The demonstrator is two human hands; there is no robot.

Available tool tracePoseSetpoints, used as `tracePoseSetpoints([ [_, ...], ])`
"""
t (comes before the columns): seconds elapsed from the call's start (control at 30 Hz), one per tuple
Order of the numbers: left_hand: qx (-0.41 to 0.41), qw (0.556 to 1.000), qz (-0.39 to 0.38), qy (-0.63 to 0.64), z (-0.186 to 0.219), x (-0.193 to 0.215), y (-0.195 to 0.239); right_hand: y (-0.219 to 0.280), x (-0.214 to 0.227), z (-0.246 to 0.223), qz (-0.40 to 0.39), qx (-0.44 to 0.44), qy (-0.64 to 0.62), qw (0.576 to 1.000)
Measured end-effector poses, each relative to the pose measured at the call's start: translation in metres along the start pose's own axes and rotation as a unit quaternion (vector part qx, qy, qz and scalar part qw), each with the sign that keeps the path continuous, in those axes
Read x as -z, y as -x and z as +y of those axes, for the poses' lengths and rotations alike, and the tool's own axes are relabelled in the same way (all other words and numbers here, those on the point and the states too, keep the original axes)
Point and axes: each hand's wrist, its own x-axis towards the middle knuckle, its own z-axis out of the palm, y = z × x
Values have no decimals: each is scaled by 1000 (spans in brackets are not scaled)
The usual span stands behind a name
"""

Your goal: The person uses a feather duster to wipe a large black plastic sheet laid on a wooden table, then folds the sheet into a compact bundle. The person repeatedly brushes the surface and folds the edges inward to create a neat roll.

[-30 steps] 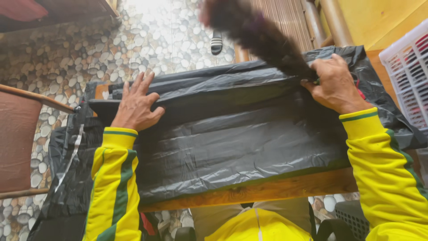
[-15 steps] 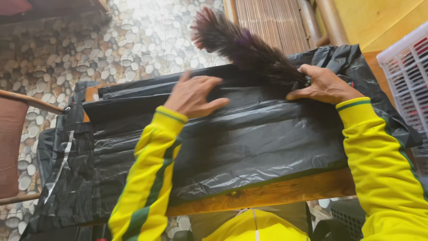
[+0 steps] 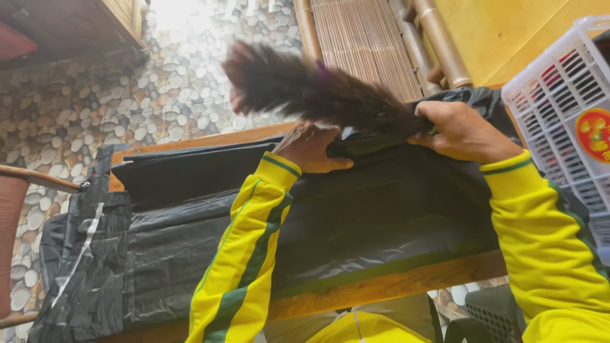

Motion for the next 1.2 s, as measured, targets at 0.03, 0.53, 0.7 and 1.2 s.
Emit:
tracePoseSetpoints([
  [0.03, -1, 1000, 3, -4, 0, -1, 0, -8, -10, 8, 5, 1, 2, 1000],
  [0.53, -10, 966, 231, -118, -22, -41, -3, -20, -27, 62, -10, -212, -108, 971],
  [0.7, 34, 963, 243, -107, -22, -30, -5, -28, -3, 43, -20, -219, -61, 974],
  [1.2, -69, 937, 309, -148, -53, -45, -24, -40, -21, 81, 87, 38, 27, 995],
])
